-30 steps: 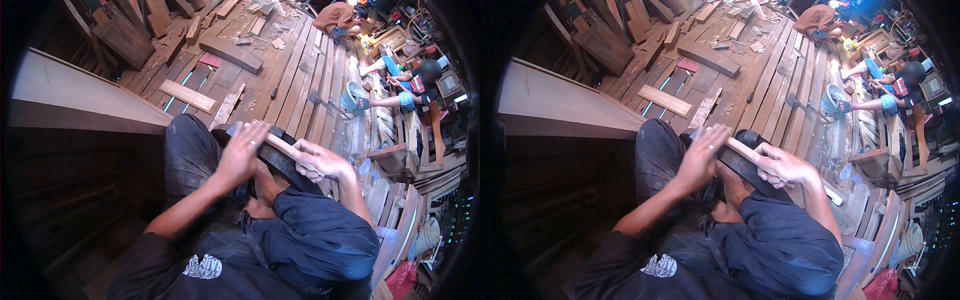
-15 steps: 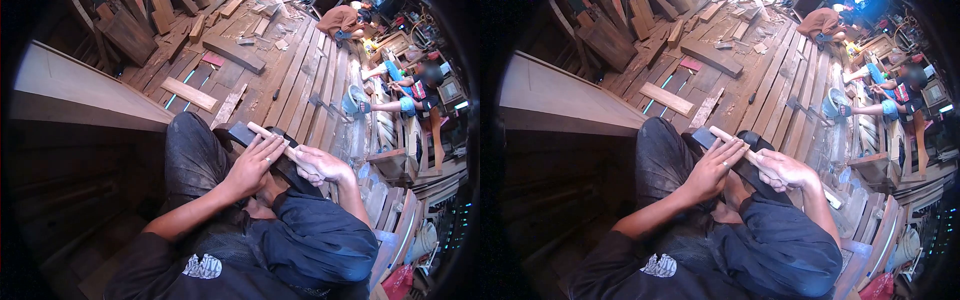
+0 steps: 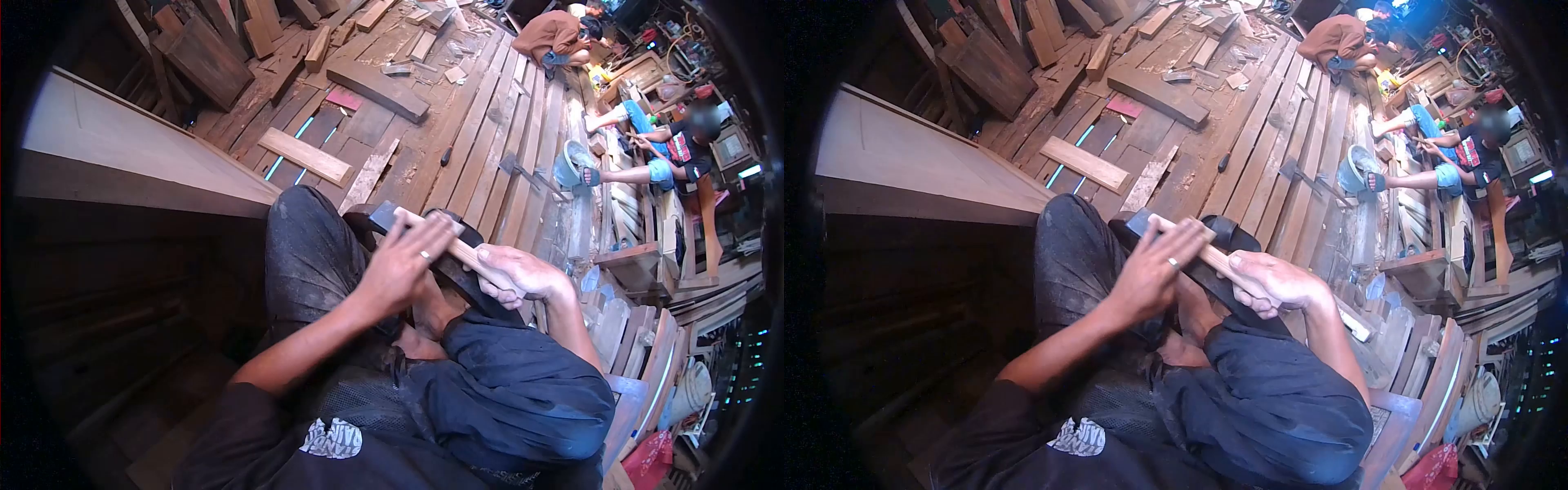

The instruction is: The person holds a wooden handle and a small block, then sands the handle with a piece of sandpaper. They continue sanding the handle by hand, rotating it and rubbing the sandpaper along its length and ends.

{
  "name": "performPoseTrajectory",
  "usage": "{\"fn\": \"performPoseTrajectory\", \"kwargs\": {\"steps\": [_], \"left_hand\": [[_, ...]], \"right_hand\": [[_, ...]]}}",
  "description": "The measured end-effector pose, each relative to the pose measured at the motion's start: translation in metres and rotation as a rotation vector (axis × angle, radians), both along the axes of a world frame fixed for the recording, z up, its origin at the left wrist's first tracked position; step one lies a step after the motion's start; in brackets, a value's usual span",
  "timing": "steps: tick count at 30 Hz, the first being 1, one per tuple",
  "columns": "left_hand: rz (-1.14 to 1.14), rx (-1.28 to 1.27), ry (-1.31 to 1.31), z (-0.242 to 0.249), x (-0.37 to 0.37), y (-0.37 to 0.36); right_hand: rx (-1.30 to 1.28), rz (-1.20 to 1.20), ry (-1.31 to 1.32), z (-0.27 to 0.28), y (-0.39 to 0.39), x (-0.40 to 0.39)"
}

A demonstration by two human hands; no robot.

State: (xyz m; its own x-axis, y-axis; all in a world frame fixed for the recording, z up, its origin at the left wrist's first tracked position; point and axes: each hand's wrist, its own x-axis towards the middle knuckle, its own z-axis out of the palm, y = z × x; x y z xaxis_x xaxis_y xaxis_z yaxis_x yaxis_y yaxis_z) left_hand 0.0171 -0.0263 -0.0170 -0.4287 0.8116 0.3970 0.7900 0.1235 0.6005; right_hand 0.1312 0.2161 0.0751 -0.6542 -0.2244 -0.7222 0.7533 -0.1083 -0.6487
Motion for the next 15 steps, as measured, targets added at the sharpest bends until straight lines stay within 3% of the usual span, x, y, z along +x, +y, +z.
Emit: {"fn": "performPoseTrajectory", "kwargs": {"steps": [5, 9, 11, 14, 15], "left_hand": [[0.164, 0.032, -0.013, -0.017, -0.03, -0.004], [-0.052, 0.109, -0.136, 0.006, 0.021, 0.008], [-0.045, 0.023, -0.057, 0.006, 0.014, 0.004], [0.104, 0.001, 0.068, -0.014, -0.016, -0.012], [0.142, 0.02, -0.001, -0.013, -0.024, -0.016]], "right_hand": [[0.005, 0.005, -0.014, -0.001, 0.001, -0.003], [0.065, -0.003, 0.008, 0.002, -0.003, -0.002], [0.072, -0.005, -0.005, 0.003, -0.003, 0.0], [0.07, -0.006, -0.025, 0.001, -0.001, -0.003], [0.077, -0.004, -0.035, 0.006, -0.003, -0.005]]}}
